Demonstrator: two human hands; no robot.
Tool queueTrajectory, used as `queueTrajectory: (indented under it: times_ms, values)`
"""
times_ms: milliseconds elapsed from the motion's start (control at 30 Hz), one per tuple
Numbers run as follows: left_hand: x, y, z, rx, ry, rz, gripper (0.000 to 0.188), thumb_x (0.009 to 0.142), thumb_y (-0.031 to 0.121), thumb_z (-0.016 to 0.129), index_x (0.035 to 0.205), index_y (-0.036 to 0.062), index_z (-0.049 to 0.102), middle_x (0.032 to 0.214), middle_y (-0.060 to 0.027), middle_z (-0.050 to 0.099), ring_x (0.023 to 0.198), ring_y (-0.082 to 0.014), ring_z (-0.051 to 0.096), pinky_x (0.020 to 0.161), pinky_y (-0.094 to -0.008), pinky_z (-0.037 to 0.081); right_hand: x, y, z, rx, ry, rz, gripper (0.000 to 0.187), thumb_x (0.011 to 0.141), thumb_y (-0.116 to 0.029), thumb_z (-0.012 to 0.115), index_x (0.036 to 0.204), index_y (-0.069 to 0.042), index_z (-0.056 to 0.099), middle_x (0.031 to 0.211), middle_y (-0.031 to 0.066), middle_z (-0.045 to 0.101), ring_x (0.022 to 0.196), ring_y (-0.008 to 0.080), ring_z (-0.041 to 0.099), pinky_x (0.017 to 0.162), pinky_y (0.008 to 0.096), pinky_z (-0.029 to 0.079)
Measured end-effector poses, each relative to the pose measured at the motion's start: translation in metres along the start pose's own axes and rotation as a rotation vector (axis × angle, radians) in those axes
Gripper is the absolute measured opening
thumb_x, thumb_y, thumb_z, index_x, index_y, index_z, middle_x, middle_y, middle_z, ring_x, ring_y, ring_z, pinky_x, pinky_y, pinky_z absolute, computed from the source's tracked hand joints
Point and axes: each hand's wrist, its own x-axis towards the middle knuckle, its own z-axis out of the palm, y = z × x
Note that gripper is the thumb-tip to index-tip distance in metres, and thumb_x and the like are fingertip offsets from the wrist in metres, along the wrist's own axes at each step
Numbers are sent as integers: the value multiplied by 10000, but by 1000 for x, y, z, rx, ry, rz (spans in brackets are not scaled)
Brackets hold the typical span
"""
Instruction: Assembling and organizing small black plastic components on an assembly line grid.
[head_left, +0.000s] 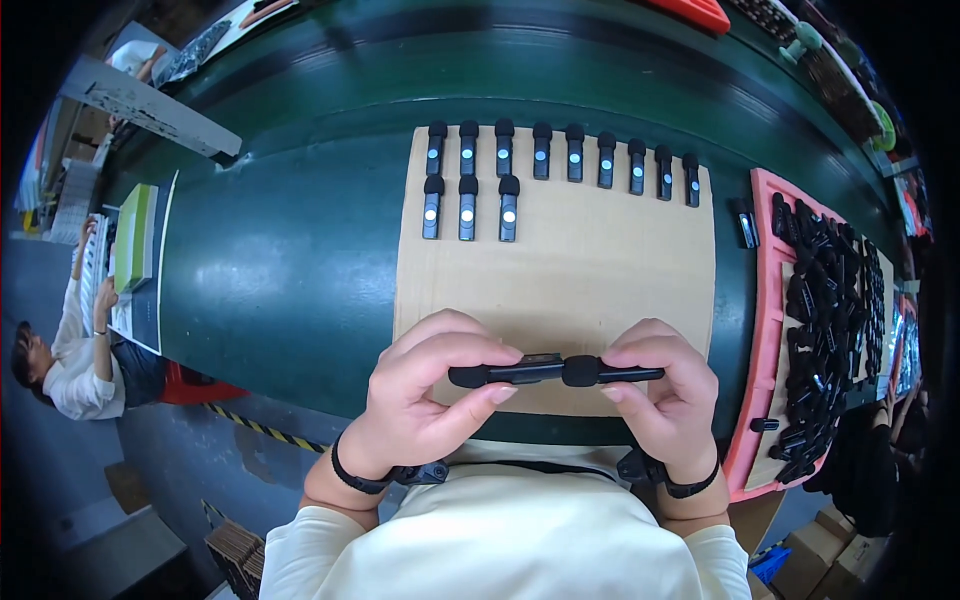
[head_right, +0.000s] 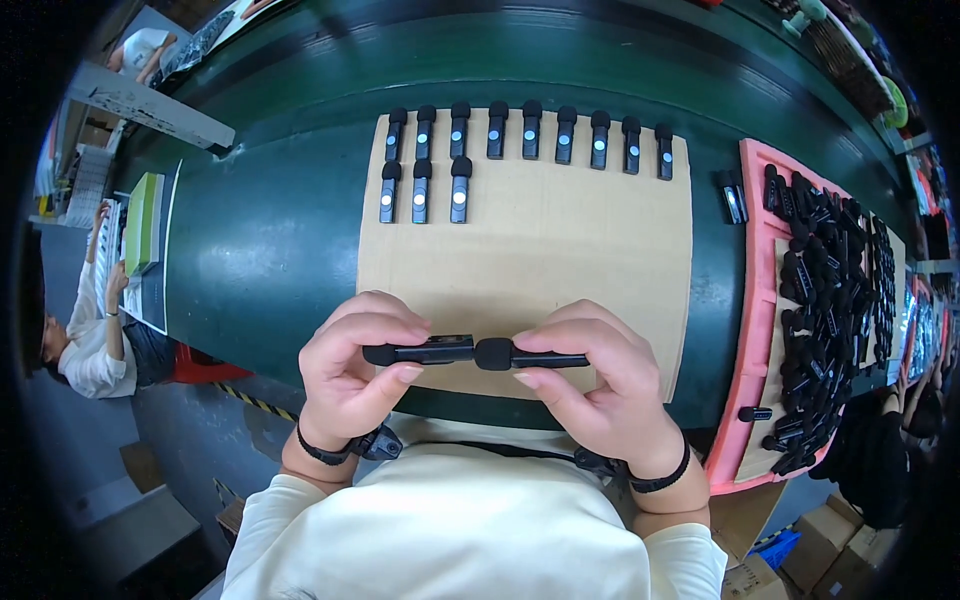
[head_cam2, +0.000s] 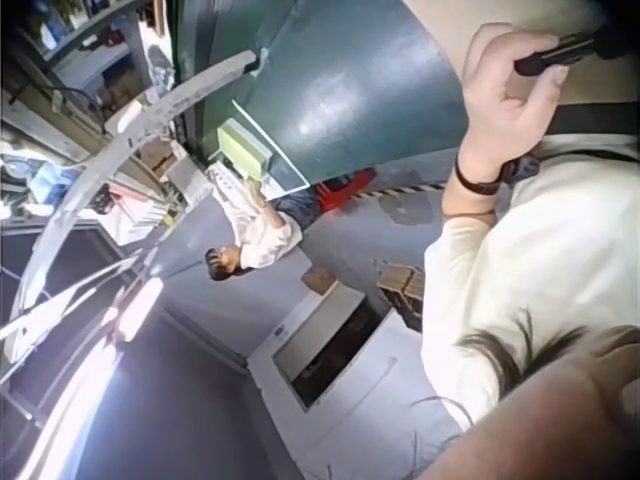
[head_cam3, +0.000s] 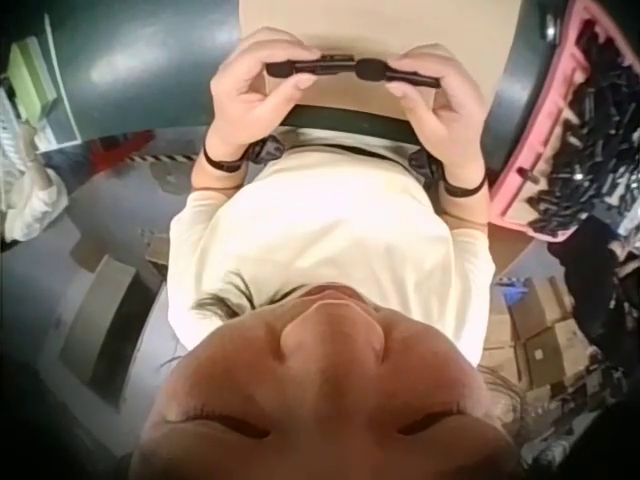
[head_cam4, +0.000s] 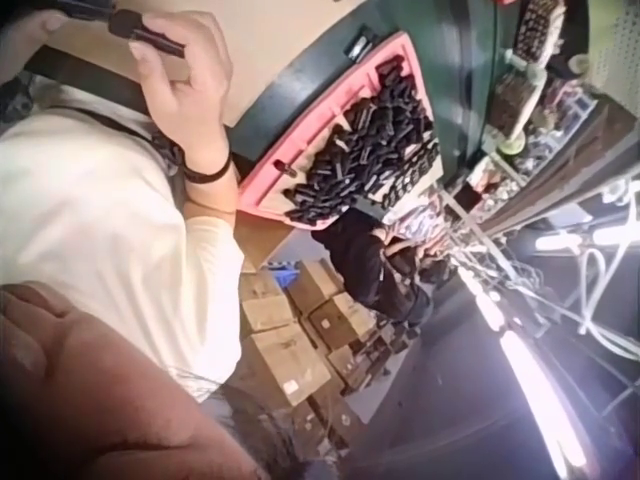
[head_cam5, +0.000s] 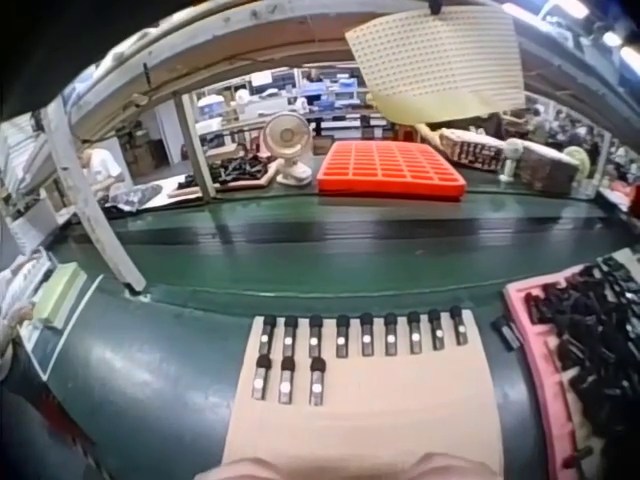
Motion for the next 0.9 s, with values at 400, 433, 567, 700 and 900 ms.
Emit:
queueTrajectory:
  times_ms: [400,433,567,700,900]
  values:
    - [4,0,-1,116,-51,58,273,738,-51,725,1005,-42,670,966,-167,677,927,-272,662,831,-353,517,-1,7,0,-50,17,-18,271,787,-19,754,1023,-6,620,904,97,624,799,190,577,707,279,447]
    - [4,-1,0,97,-55,55,275,734,-57,723,1003,-44,670,962,-171,683,933,-278,667,838,-360,519,0,6,0,-51,16,-20,272,786,-18,755,1022,-9,621,899,95,622,795,189,573,702,278,444]
    - [2,-2,0,111,-36,38,274,729,-52,728,997,-43,669,946,-174,698,947,-299,678,856,-380,522,0,7,0,-37,17,-16,266,780,-18,759,1013,-11,630,886,91,621,781,187,567,690,277,436]
    - [3,-4,0,118,-56,72,264,731,-42,737,987,-36,670,937,-165,700,953,-313,677,859,-387,521,1,6,0,-31,24,-6,254,771,-20,766,995,-8,646,875,88,623,766,185,566,678,278,433]
    - [2,-4,-1,111,-69,40,250,733,-32,745,971,-35,671,933,-158,701,957,-324,674,867,-396,519,2,9,-3,-43,7,-40,320,737,47,773,1037,-13,682,906,102,655,756,194,615,643,276,485]
